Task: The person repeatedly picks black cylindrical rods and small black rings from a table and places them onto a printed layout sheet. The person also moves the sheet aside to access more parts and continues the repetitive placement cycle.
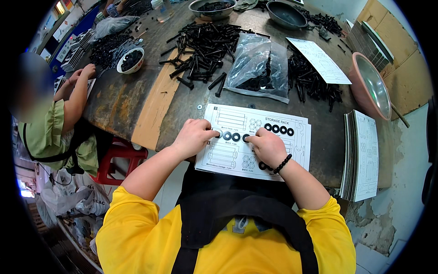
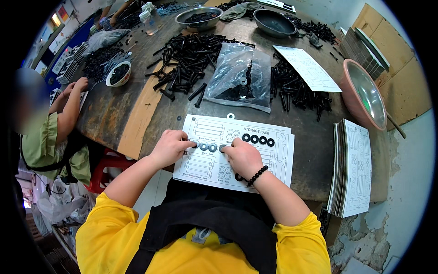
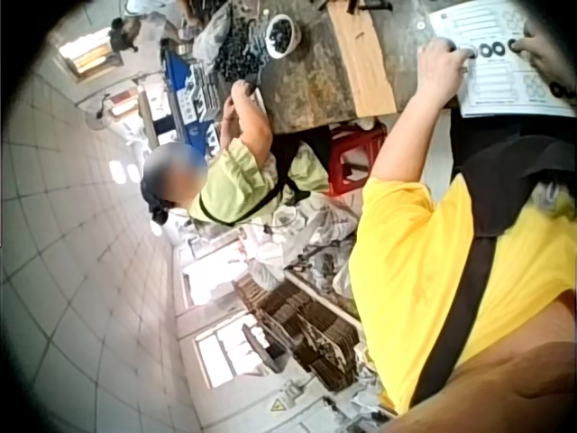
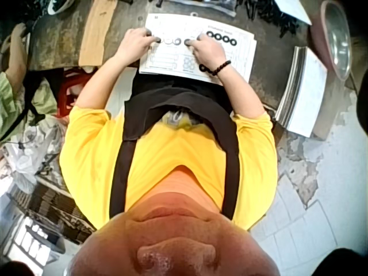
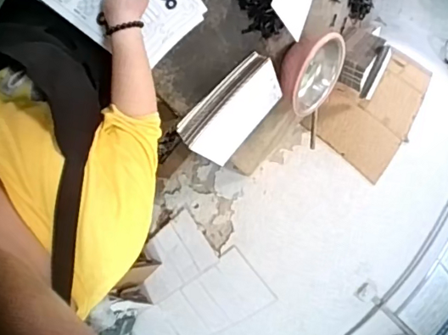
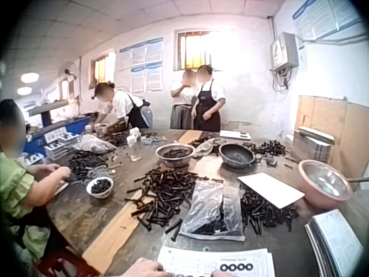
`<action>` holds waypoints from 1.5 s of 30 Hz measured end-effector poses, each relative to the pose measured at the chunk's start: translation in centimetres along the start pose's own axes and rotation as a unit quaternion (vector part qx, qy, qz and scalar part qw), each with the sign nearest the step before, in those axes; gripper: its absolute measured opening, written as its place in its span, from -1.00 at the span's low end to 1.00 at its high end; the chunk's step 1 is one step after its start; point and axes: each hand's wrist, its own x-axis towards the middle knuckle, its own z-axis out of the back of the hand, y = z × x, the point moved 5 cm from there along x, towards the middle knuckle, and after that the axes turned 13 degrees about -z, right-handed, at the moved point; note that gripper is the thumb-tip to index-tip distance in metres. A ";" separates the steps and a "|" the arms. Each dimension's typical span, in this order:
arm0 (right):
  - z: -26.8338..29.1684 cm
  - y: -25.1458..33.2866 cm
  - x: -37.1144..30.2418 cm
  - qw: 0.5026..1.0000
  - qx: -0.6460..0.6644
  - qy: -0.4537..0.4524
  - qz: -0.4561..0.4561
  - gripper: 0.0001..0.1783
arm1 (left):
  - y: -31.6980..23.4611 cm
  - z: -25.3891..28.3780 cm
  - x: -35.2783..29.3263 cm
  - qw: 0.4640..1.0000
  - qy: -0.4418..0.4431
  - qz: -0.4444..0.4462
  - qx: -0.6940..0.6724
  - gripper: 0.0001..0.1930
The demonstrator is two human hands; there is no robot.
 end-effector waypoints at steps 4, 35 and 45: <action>-0.2 -0.1 0.1 1.000 0.006 0.006 -0.003 -0.80 | 0.2 -0.3 0.2 0.999 0.029 0.008 -0.013 -0.69; 9.3 -21.1 16.2 0.870 -0.391 0.014 -0.302 -0.38 | -0.1 -3.6 -1.7 0.929 -0.213 0.218 -0.210 -0.56; 8.0 -20.4 15.6 0.887 -0.416 -0.036 -0.200 -0.75 | -0.3 -3.4 -2.0 0.929 -0.228 0.213 -0.197 -0.53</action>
